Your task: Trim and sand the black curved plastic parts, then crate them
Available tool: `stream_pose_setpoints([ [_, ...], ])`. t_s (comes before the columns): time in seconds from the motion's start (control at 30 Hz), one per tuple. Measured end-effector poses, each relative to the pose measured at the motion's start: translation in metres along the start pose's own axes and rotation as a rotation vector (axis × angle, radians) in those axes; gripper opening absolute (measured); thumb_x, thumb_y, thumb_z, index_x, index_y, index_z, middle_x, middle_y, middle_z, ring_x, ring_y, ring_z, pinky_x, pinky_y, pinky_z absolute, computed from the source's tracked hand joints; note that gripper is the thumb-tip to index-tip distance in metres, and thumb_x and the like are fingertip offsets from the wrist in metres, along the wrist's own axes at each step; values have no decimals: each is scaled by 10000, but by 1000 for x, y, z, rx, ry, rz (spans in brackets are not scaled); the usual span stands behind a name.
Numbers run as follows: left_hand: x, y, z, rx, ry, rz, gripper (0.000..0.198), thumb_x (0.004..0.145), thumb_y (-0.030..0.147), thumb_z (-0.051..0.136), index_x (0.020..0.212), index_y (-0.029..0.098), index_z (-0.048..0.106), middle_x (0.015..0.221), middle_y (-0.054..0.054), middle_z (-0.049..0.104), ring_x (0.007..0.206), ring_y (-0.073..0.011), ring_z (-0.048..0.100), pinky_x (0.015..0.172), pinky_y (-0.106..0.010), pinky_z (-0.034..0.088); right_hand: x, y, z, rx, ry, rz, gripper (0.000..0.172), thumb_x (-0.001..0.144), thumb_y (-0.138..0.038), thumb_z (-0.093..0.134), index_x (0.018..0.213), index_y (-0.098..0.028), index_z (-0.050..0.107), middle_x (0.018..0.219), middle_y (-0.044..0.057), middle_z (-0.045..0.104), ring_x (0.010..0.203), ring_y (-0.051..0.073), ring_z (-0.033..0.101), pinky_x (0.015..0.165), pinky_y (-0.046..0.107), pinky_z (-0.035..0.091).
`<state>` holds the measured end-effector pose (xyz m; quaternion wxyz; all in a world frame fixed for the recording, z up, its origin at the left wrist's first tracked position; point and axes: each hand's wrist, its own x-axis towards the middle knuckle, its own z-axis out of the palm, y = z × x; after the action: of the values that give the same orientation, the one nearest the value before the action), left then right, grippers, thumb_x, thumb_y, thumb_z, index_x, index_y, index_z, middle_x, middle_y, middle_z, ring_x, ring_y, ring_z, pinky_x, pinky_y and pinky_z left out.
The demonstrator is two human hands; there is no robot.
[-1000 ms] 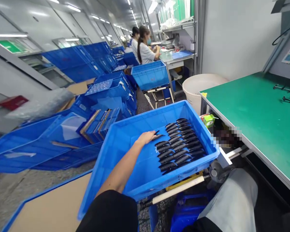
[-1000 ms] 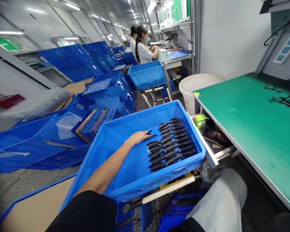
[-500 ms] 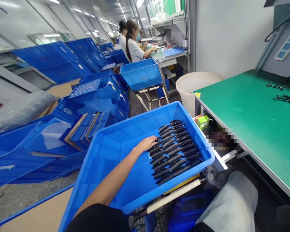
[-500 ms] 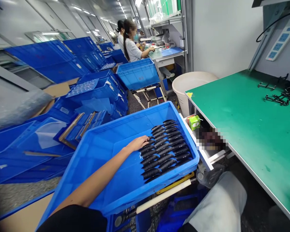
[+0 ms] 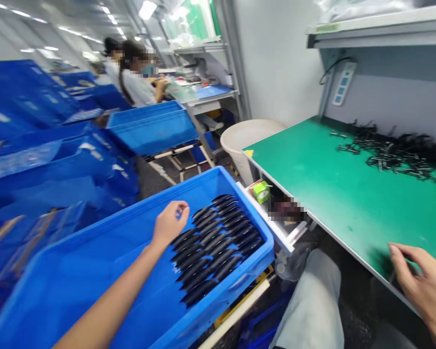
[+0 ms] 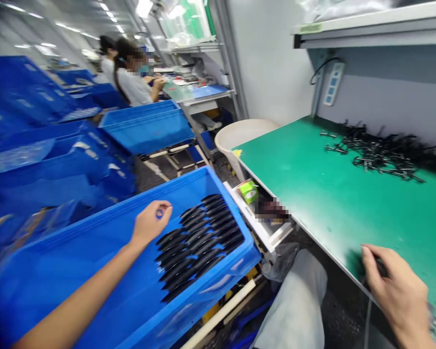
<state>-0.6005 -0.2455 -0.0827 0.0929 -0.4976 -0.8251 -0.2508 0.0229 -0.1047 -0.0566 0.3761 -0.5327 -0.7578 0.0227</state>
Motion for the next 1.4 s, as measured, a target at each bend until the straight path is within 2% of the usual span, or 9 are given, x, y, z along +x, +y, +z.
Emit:
stream_pose_setpoints([
  [0.1,32,84,2,-127,113,140,178,891,357,468,869,201,551,815,-42,592,726,-183,554,752,-324,487,8,-6,0,29,62,-112,306,1000,-505,505,911,-257,659,863,55,722,754,224,676,691,348,491],
  [0.2,51,193,13,-287,146,359,126,886,314,515,836,207,557,774,-18,569,710,-159,541,723,-294,476,13,-16,0,147,109,-136,197,997,-348,550,898,-222,666,839,54,720,745,212,667,721,329,479],
  [0.4,33,413,49,-664,3,964,86,885,211,491,808,209,530,744,-25,554,706,-166,522,700,-306,447,13,-20,-28,124,158,-148,274,1018,-326,464,894,-224,687,861,59,728,818,195,677,766,325,518],
  [0.53,-1,520,73,-833,-88,1103,76,880,220,483,821,213,531,816,-44,578,780,-187,536,753,-326,449,22,16,-86,13,251,-20,319,1027,-367,437,932,-205,695,913,69,716,848,188,655,797,322,521],
  [0.7,-29,617,110,-918,-231,1103,91,878,173,441,853,201,524,857,-49,568,788,-181,525,741,-318,438,48,109,-145,-96,268,188,335,1034,-389,449,917,-162,667,852,53,680,759,172,623,753,323,504],
  [0.83,-31,660,153,-891,-454,1130,78,801,132,498,800,196,544,765,-13,577,668,-147,524,640,-274,434,60,165,-142,-100,55,179,359,998,-474,563,843,-160,641,797,13,649,742,160,613,767,336,507],
  [1.0,-31,668,190,-857,-640,1117,107,801,124,502,850,186,574,816,-16,637,649,-131,553,619,-257,451,38,187,-129,-66,-74,166,423,1013,-507,458,852,-180,673,834,64,689,778,191,631,745,330,489],
  [1.17,-34,664,198,-813,-716,1122,194,787,88,468,881,181,610,848,-30,626,720,-146,573,669,-263,457,29,199,-133,-39,-139,213,403,976,-537,488,866,-218,708,867,59,715,756,211,646,675,320,485],
  [1.4,-37,663,189,-755,-794,1193,170,795,125,539,913,190,643,947,-40,651,909,-187,597,847,-289,480,28,194,-137,10,-294,195,388,946,-591,547,949,-250,734,941,53,723,828,231,675,730,340,538],
])
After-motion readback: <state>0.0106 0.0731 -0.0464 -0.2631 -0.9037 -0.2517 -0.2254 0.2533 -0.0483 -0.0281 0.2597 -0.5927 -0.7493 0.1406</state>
